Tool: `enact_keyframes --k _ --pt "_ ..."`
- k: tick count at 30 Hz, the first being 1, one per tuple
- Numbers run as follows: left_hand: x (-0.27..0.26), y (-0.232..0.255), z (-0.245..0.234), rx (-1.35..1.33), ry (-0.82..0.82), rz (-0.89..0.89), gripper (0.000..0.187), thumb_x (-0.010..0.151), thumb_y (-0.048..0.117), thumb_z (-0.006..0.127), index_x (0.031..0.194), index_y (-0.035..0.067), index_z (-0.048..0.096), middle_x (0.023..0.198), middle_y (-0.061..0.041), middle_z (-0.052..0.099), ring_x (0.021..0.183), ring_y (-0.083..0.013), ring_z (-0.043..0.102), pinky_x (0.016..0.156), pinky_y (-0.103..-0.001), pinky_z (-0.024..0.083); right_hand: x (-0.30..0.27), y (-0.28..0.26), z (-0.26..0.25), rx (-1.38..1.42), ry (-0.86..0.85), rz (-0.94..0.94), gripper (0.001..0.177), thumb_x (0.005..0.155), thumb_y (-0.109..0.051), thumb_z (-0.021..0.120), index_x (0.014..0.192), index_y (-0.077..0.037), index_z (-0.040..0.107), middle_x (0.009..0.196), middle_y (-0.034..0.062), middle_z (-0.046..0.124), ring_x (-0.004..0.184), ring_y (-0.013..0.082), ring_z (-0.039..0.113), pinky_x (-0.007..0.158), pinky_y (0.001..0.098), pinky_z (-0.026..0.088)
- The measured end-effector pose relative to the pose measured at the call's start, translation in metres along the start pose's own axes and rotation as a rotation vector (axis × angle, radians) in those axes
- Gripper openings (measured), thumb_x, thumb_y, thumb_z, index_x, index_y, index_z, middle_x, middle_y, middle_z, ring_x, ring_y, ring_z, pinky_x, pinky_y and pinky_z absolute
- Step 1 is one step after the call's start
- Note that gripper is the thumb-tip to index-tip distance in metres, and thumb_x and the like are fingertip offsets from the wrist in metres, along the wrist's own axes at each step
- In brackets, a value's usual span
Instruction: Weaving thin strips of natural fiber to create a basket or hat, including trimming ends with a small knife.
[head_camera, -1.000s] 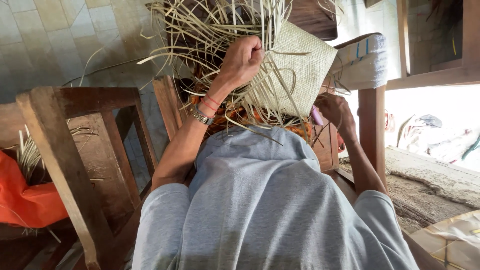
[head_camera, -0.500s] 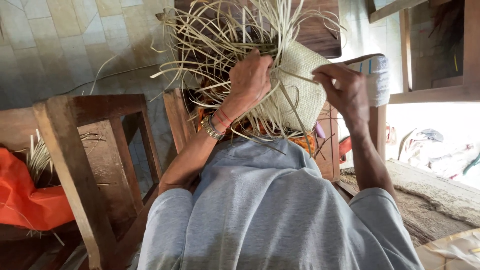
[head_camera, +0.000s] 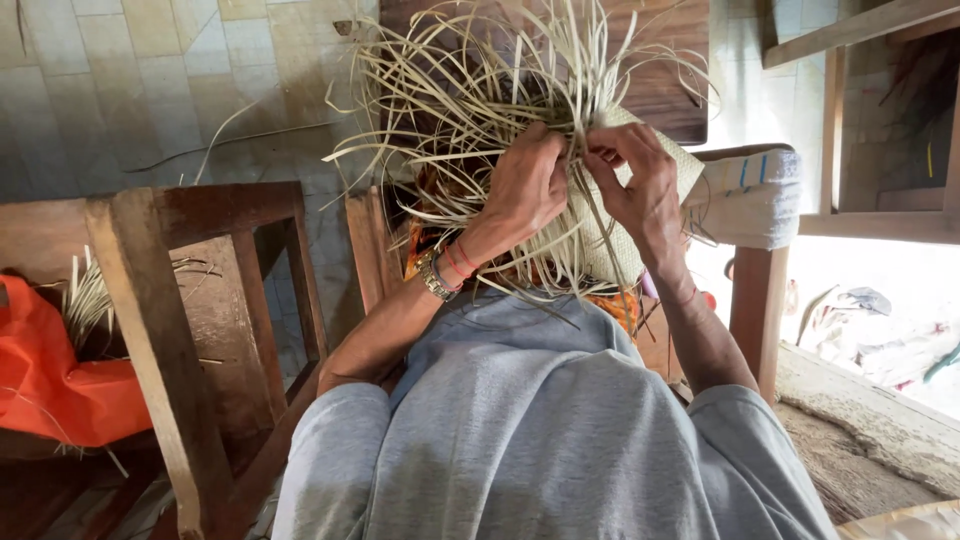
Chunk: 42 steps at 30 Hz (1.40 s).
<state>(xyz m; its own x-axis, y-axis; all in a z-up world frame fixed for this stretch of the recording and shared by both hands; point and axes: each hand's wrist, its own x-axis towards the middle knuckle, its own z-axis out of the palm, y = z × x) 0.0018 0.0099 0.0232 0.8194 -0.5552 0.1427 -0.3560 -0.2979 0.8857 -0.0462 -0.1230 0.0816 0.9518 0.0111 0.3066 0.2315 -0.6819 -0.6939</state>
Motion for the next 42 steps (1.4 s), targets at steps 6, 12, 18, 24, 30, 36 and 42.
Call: enact_keyframes --k 6,12,18,24,30,36,42 --pt "0.0 -0.008 0.003 -0.086 -0.028 -0.024 0.007 0.077 -0.002 0.047 0.076 0.004 0.049 0.07 -0.008 0.044 0.055 -0.0192 0.05 0.044 -0.028 0.04 -0.012 -0.003 -0.011 0.079 -0.053 -0.027 0.015 0.078 0.01 0.052 0.078 -0.001 0.063 0.079 0.0143 0.06 0.077 0.0293 0.06 0.067 0.0364 0.049" --pt "-0.001 -0.014 0.011 -0.05 0.002 0.015 0.003 0.077 0.0 0.048 0.076 0.003 0.048 0.067 -0.008 0.04 0.054 -0.0238 0.049 0.043 -0.032 0.038 -0.011 -0.018 -0.013 0.104 -0.143 0.05 0.016 0.08 0.009 0.054 0.09 0.0 0.062 0.078 0.0168 0.061 0.072 0.0305 0.061 0.062 0.0364 0.049" --pt "-0.001 -0.003 0.007 0.014 0.015 0.022 0.004 0.076 -0.001 0.047 0.074 0.002 0.049 0.068 -0.008 0.04 0.054 -0.0247 0.048 0.044 -0.031 0.04 -0.008 -0.003 0.008 0.038 -0.046 0.009 0.008 0.084 0.001 0.058 0.091 0.001 0.06 0.077 0.0163 0.06 0.07 0.0264 0.059 0.061 0.0331 0.048" --pt "-0.002 0.005 0.002 0.034 0.023 0.02 0.006 0.076 -0.002 0.045 0.074 0.002 0.049 0.068 -0.008 0.04 0.056 -0.025 0.047 0.046 -0.032 0.04 -0.005 -0.014 0.01 0.032 0.044 0.119 0.011 0.083 -0.004 0.063 0.092 -0.001 0.056 0.075 0.0128 0.058 0.068 0.0226 0.056 0.059 0.0307 0.046" --pt "-0.003 0.009 -0.002 0.026 0.017 0.062 0.008 0.078 -0.005 0.044 0.081 0.0 0.05 0.071 -0.011 0.042 0.058 -0.0286 0.048 0.047 -0.034 0.041 0.002 -0.021 0.003 0.038 0.05 0.085 0.008 0.085 -0.005 0.062 0.086 -0.001 0.056 0.073 0.0128 0.057 0.07 0.0237 0.054 0.063 0.0323 0.046" --pt "-0.003 0.008 -0.01 -0.094 -0.123 -0.029 0.007 0.08 -0.002 0.046 0.081 0.001 0.052 0.072 -0.007 0.043 0.06 -0.0209 0.047 0.051 -0.03 0.04 -0.008 -0.012 0.004 0.081 0.083 -0.027 0.004 0.083 -0.003 0.064 0.082 -0.002 0.06 0.078 0.0142 0.06 0.077 0.0271 0.057 0.069 0.0343 0.046" --pt "0.002 -0.002 -0.01 -0.245 -0.199 -0.043 0.007 0.08 0.001 0.047 0.081 0.004 0.053 0.073 -0.007 0.044 0.061 -0.0208 0.048 0.051 -0.032 0.04 -0.019 -0.015 0.0 -0.03 0.088 -0.124 0.005 0.079 -0.005 0.068 0.082 -0.006 0.064 0.087 0.0106 0.062 0.086 0.0256 0.056 0.073 0.0337 0.047"
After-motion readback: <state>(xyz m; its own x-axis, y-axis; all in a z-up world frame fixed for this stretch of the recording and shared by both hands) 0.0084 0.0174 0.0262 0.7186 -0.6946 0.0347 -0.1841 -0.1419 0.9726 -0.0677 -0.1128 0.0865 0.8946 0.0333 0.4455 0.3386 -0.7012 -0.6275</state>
